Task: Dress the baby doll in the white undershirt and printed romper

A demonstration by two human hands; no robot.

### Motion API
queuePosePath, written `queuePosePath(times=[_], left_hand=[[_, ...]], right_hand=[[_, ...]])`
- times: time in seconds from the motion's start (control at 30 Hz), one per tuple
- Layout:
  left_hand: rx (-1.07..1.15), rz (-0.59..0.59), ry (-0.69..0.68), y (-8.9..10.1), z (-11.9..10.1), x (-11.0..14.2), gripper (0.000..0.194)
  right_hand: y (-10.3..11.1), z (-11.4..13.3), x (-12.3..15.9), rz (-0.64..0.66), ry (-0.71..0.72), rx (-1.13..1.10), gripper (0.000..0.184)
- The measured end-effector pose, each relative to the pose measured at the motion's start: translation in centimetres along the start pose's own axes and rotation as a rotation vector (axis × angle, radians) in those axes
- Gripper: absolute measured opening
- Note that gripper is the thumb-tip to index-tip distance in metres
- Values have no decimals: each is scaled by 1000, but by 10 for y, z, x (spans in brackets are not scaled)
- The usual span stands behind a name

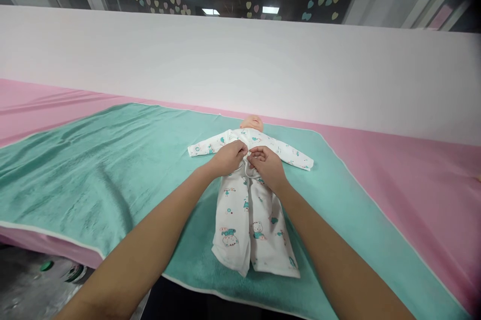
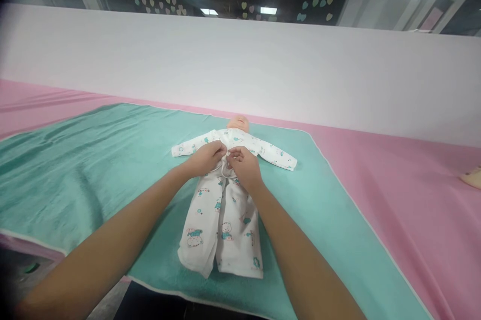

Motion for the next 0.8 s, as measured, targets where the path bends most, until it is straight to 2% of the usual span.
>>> queuePosePath(times=[0.17,0.4,0.57,0.67,0.8], left_hand=[[167,65,89,2,4,-1,13],[335,140,147,8,5,0,10],[295,37,163,4,5,0,15],[251,23,142,1,7,0,18],[146,-30,-2,4,5,0,17]], right_hand=[[-2,1,3,-19,47,45,21],[-1,0,1,-5,2,-40,19],[1,0,-2,-8,-23,-65,20],[2,-1,-3,-9,-26,-78,21],[0,-3,-3,-23,-3,-86,21]])
Point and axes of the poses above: each hand's wrist, its own x-axis away from the middle knuckle, its own y-axis out of the back of the hand, z = x × y, the point moved 2 cm from there along -x, towards the middle knuckle
